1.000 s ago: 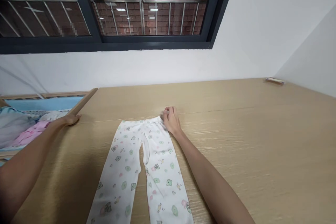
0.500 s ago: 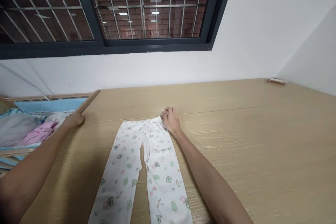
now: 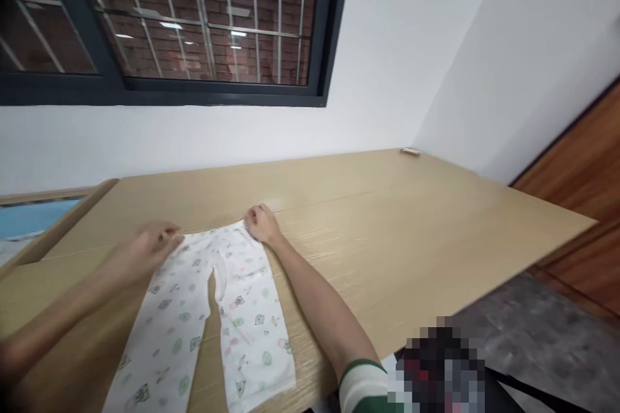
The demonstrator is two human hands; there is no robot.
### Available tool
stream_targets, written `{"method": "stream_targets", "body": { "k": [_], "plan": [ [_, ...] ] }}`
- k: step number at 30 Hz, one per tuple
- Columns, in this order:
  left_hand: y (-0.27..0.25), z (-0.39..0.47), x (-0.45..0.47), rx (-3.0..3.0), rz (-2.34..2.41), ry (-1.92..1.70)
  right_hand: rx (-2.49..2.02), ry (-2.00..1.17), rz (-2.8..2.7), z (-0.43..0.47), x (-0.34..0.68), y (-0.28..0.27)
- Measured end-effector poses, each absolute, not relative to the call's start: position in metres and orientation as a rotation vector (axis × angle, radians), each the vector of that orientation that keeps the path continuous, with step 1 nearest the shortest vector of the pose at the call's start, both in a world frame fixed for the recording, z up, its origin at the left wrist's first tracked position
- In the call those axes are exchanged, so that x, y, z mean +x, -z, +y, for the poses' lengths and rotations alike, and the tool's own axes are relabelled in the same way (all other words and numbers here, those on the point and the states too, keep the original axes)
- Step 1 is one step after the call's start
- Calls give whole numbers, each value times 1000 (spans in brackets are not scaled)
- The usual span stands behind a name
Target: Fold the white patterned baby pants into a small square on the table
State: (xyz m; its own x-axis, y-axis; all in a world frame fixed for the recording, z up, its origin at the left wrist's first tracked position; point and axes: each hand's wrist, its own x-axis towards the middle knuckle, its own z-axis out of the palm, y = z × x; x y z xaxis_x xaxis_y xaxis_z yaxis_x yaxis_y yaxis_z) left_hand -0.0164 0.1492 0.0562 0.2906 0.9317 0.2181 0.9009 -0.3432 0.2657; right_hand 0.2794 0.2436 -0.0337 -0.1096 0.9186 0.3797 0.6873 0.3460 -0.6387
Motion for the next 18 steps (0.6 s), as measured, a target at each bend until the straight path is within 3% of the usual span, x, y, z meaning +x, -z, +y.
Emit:
{"method": "stream_targets", "body": {
  "k": [5,8,18],
  "plan": [
    [-61,20,101,2510,996,-199,-1461,-496,-1883,250,281,39],
    [-52,-23,147,2575,794,-76,-1474,-556,-1895,252,280,38],
    [-23,-38,176,2561,1134,-6,-1517,-714,-1905,252,277,20]
  ]
}}
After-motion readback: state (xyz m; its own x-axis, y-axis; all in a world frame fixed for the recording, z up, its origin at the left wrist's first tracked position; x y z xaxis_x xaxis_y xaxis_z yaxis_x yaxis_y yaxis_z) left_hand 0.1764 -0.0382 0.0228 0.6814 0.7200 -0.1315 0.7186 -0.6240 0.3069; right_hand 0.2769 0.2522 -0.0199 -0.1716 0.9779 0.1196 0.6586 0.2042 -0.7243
